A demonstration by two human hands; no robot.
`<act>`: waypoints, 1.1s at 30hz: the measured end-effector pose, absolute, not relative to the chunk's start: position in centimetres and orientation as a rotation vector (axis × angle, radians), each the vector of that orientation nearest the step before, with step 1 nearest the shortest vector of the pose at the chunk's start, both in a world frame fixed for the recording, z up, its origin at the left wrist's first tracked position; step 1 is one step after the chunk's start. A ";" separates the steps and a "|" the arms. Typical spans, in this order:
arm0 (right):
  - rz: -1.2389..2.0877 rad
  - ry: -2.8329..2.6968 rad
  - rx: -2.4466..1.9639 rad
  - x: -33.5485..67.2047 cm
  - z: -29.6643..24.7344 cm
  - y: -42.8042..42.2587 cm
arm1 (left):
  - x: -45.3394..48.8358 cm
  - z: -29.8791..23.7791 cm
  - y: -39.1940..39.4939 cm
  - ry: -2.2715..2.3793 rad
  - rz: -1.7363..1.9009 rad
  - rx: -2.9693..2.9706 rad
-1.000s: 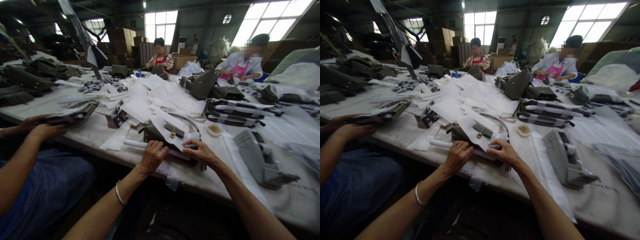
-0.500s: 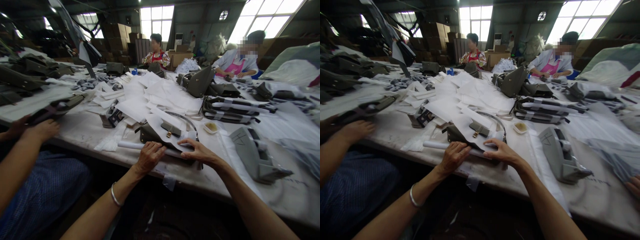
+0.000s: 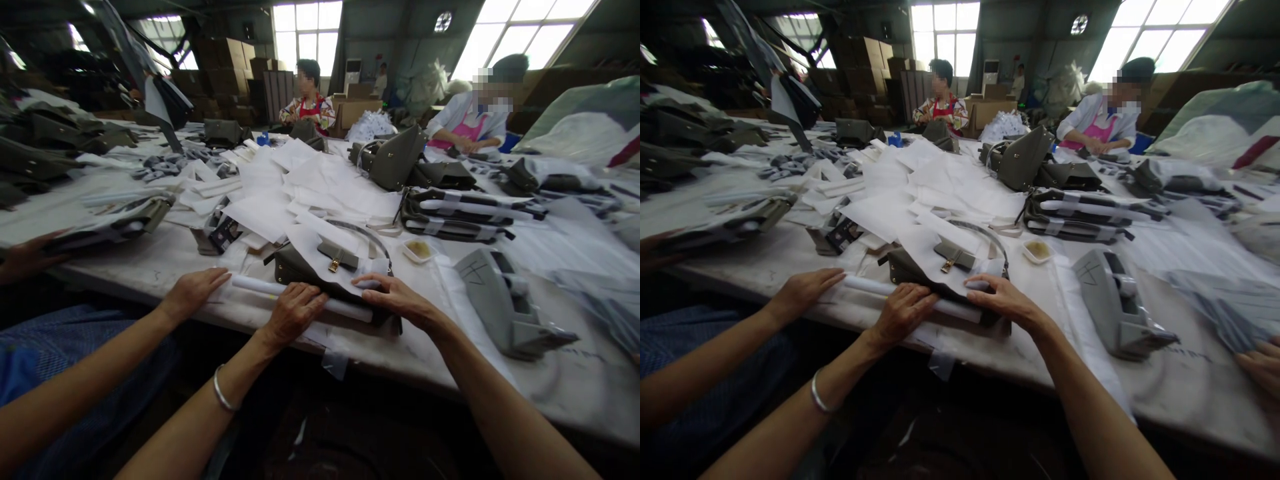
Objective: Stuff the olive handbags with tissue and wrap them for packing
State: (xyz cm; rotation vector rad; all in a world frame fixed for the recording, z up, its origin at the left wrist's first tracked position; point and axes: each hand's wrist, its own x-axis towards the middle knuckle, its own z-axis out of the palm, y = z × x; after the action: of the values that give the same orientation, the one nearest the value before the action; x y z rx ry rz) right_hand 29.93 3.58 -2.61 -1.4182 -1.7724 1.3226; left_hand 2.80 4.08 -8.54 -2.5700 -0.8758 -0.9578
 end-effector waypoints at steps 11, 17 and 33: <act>0.988 -2.000 -1.441 29.1 -3.3 2.7 | 6.9 -8.5 3.3 -0.978 -0.852 -2.461; 0.560 -1.998 -1.289 27.8 -5.6 1.8 | 6.5 -8.5 2.8 -0.937 -0.920 -2.417; 0.356 -1.987 -1.225 27.5 -6.9 -0.2 | 7.2 -8.3 4.2 -0.663 -0.963 -2.673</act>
State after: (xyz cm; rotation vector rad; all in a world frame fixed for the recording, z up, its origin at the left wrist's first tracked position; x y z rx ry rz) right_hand 27.49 -0.17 -6.88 -1.2246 -1.9875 0.3558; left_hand 7.24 4.23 -8.28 -2.6729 -0.6635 -0.9628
